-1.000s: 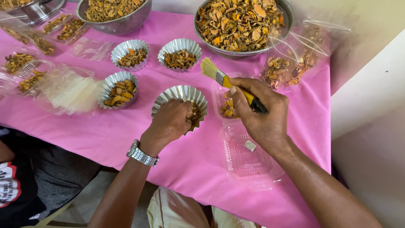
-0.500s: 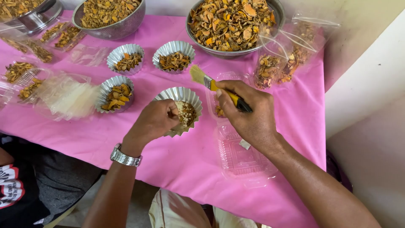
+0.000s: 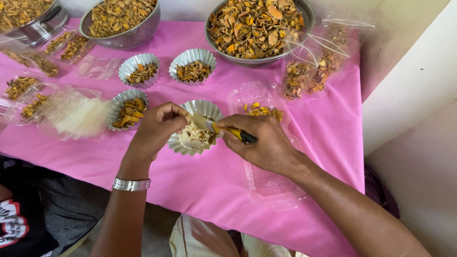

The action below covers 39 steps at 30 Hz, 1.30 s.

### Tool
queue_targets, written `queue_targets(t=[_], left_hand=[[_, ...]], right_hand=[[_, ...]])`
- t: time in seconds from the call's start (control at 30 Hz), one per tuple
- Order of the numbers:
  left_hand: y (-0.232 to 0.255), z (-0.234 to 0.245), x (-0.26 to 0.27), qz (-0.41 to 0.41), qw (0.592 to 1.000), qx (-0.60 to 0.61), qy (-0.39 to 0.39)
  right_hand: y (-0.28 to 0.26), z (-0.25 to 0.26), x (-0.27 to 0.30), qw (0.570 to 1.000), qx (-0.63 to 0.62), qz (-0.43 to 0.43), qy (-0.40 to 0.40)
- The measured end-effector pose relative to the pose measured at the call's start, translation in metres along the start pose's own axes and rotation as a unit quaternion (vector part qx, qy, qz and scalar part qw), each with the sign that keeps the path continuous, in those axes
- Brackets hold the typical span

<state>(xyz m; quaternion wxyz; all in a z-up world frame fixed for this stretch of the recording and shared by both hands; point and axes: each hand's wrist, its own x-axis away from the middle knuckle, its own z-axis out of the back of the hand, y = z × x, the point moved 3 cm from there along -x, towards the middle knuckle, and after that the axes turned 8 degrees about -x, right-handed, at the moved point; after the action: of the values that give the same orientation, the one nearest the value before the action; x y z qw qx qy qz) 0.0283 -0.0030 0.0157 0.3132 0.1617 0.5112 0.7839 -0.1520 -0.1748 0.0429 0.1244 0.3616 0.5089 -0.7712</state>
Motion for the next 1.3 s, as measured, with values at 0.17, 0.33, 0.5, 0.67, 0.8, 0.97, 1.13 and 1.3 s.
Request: queue_targets(t=[0.17,0.33,0.5,0.67,0.8,0.97,1.13,1.3], left_hand=[[-0.007,0.002,-0.001,0.019,0.999,0.024,0.014],[0.005,-0.008,-0.002,0.014,0.998,0.059,0.017],[0.042,-0.051,-0.02,-0.039,0.999,-0.016,-0.033],[0.05,-0.102,-0.047,-0.048,0.971,-0.228,-0.049],[0.049,-0.124,-0.055,-0.071,0.941,-0.324,-0.07],[0.054,-0.12,-0.051,-0.096,0.943,-0.311,-0.065],[0.06,-0.087,-0.035,-0.106,0.952,-0.28,-0.056],[0.034,-0.038,-0.018,-0.108,0.928,-0.355,-0.044]], right_hand=[[-0.002,0.001,-0.002,1.0,-0.008,-0.001,-0.001],[0.002,0.018,-0.002,0.998,0.053,-0.032,0.019],[-0.004,0.039,-0.01,0.981,0.05,-0.025,0.185],[0.002,0.046,-0.01,0.978,0.016,0.01,0.208],[0.003,0.048,-0.012,0.978,0.038,0.011,0.206],[0.008,0.046,-0.011,0.978,0.039,0.016,0.206],[0.0,0.044,-0.011,0.979,0.028,0.031,0.202],[-0.008,0.041,-0.011,0.979,0.018,0.029,0.199]])
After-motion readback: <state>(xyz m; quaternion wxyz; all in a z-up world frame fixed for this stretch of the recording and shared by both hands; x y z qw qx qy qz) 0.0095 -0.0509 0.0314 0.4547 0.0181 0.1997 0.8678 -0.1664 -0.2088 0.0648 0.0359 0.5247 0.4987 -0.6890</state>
